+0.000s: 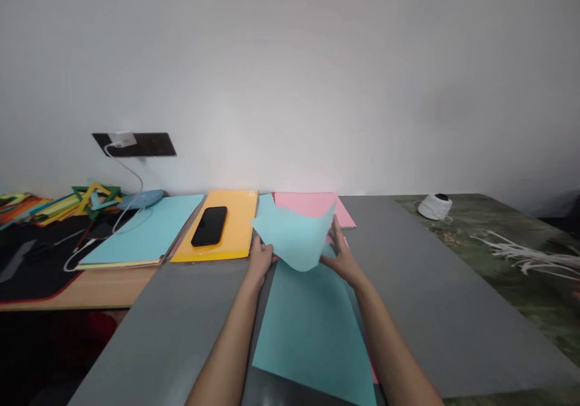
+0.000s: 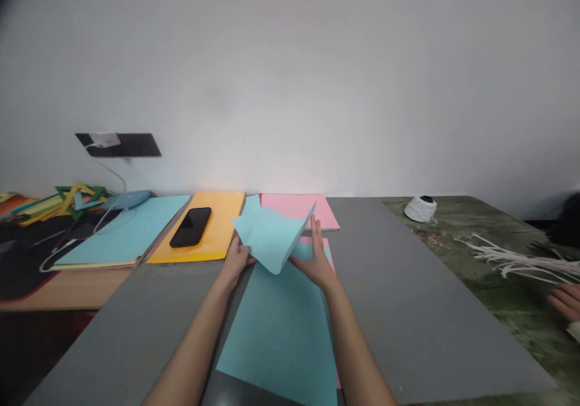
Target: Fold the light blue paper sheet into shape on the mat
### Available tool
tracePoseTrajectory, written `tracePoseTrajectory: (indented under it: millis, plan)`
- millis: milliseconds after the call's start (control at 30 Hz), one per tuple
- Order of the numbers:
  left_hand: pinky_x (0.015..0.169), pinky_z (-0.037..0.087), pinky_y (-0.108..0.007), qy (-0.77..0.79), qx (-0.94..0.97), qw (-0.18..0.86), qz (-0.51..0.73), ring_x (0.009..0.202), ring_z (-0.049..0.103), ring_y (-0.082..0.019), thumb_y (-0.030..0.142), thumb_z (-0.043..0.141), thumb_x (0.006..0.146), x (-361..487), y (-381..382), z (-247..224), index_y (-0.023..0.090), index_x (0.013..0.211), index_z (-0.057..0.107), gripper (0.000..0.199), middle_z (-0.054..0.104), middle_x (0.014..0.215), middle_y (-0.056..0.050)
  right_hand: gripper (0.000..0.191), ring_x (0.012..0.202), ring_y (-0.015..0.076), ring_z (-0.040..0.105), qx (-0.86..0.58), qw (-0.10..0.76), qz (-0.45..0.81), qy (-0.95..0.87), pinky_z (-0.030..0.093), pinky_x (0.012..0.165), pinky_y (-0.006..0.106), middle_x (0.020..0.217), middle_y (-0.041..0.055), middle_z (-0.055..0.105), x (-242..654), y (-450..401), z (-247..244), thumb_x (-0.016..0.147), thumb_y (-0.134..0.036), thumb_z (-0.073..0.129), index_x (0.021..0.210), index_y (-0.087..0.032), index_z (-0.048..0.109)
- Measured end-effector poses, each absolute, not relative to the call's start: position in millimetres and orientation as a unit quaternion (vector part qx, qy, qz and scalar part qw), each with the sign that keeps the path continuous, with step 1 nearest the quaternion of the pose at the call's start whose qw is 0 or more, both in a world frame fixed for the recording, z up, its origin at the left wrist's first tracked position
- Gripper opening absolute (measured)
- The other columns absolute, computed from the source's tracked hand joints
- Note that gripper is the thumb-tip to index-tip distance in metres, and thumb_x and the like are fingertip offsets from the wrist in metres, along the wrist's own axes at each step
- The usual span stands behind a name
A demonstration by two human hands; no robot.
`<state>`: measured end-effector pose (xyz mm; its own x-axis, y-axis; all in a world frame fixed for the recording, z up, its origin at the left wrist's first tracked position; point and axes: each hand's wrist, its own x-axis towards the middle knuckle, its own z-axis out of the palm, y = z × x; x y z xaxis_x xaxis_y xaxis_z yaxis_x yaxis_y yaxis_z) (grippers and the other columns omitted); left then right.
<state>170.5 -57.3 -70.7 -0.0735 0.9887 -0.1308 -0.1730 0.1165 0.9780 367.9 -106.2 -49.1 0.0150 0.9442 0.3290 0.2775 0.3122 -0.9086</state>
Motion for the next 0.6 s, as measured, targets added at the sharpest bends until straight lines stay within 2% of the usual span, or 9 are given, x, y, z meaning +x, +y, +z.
tracePoseTrajectory:
  millis: [67, 133, 200, 267, 367, 467, 533, 600]
  plan:
    - [0.05, 0.049, -0.025, 0.504, 0.422, 0.534, 0.531, 0.051, 0.053, -0.01, 0.008, 0.048, 0.064, 170, -58, -69, 0.019, 0.103, 0.046, 0.041, 0.052, 0.058, 0.004, 0.084, 0.128, 0.0254, 0.005, -0.535, 0.493, 0.193, -0.659, 0.015, 0.099, 0.048, 0.141, 0.0038, 0.003, 368, -108, -45, 0.062, -0.034, 0.064, 0.131, -0.031, 0.016]
    - [0.047, 0.046, -0.022, 0.501, 0.457, 0.509, 0.529, 0.051, 0.051, -0.011, 0.013, 0.05, 0.065, 169, -59, -66, 0.017, 0.095, 0.052, 0.03, 0.053, 0.059, 0.003, 0.057, 0.128, 0.0272, 0.0, -0.548, 0.469, 0.099, -0.686, 0.007, 0.099, 0.051, 0.141, 0.001, 0.003, 367, -109, -41, 0.064, -0.033, 0.063, 0.117, -0.03, 0.043]
    - [0.048, 0.044, -0.021, 0.489, 0.504, 0.475, 0.531, 0.054, 0.051, -0.012, 0.02, 0.051, 0.068, 167, -60, -61, 0.015, 0.083, 0.057, 0.017, 0.054, 0.061, 0.001, 0.025, 0.128, 0.0282, 0.004, -0.54, 0.455, 0.055, -0.706, 0.003, 0.099, 0.053, 0.14, -0.0016, 0.015, 368, -109, -39, 0.066, -0.033, 0.061, 0.09, -0.028, 0.06]
    - [0.053, 0.042, -0.02, 0.461, 0.548, 0.447, 0.536, 0.059, 0.051, -0.013, 0.025, 0.052, 0.069, 166, -63, -56, 0.015, 0.072, 0.059, 0.012, 0.056, 0.062, 0.0, 0.01, 0.127, 0.0276, 0.011, -0.531, 0.458, 0.06, -0.711, 0.005, 0.098, 0.055, 0.135, -0.0015, 0.029, 372, -109, -36, 0.068, -0.034, 0.06, 0.073, -0.026, 0.062]
    - [0.049, 0.037, -0.018, 0.423, 0.591, 0.477, 0.494, 0.052, 0.047, -0.011, 0.026, 0.054, 0.068, 167, -70, -47, 0.016, 0.059, 0.057, 0.014, 0.052, 0.053, 0.002, 0.011, 0.126, 0.0264, 0.016, -0.523, 0.469, 0.095, -0.705, 0.009, 0.098, 0.054, 0.131, -0.0003, 0.035, 380, -111, -30, 0.068, -0.036, 0.06, 0.068, -0.025, 0.061]
    - [0.044, 0.032, -0.019, 0.391, 0.624, 0.536, 0.412, 0.045, 0.042, -0.01, 0.022, 0.055, 0.066, 172, -79, -42, 0.016, 0.05, 0.054, 0.017, 0.047, 0.046, 0.004, 0.015, 0.125, 0.0273, 0.016, -0.513, 0.451, 0.131, -0.719, 0.005, 0.098, 0.054, 0.133, -0.0008, 0.032, 385, -118, -20, 0.064, -0.038, 0.063, 0.064, -0.024, 0.061]
    - [0.049, 0.035, -0.019, 0.362, 0.642, 0.555, 0.386, 0.051, 0.046, -0.011, 0.018, 0.056, 0.064, 177, -84, -41, 0.016, 0.05, 0.056, 0.015, 0.052, 0.05, 0.003, 0.017, 0.123, 0.028, 0.02, -0.494, 0.435, 0.164, -0.735, 0.003, 0.098, 0.054, 0.129, 0.0, 0.038, 386, -122, -14, 0.061, -0.039, 0.065, 0.06, -0.023, 0.06]
    - [0.056, 0.038, -0.021, 0.341, 0.637, 0.581, 0.375, 0.06, 0.051, -0.014, 0.017, 0.057, 0.062, 181, -87, -39, 0.015, 0.053, 0.06, 0.009, 0.059, 0.058, 0.001, 0.018, 0.117, 0.0274, 0.031, -0.484, 0.426, 0.188, -0.741, 0.007, 0.099, 0.052, 0.119, 0.0016, 0.048, 386, -125, -10, 0.06, -0.039, 0.066, 0.057, -0.023, 0.059]
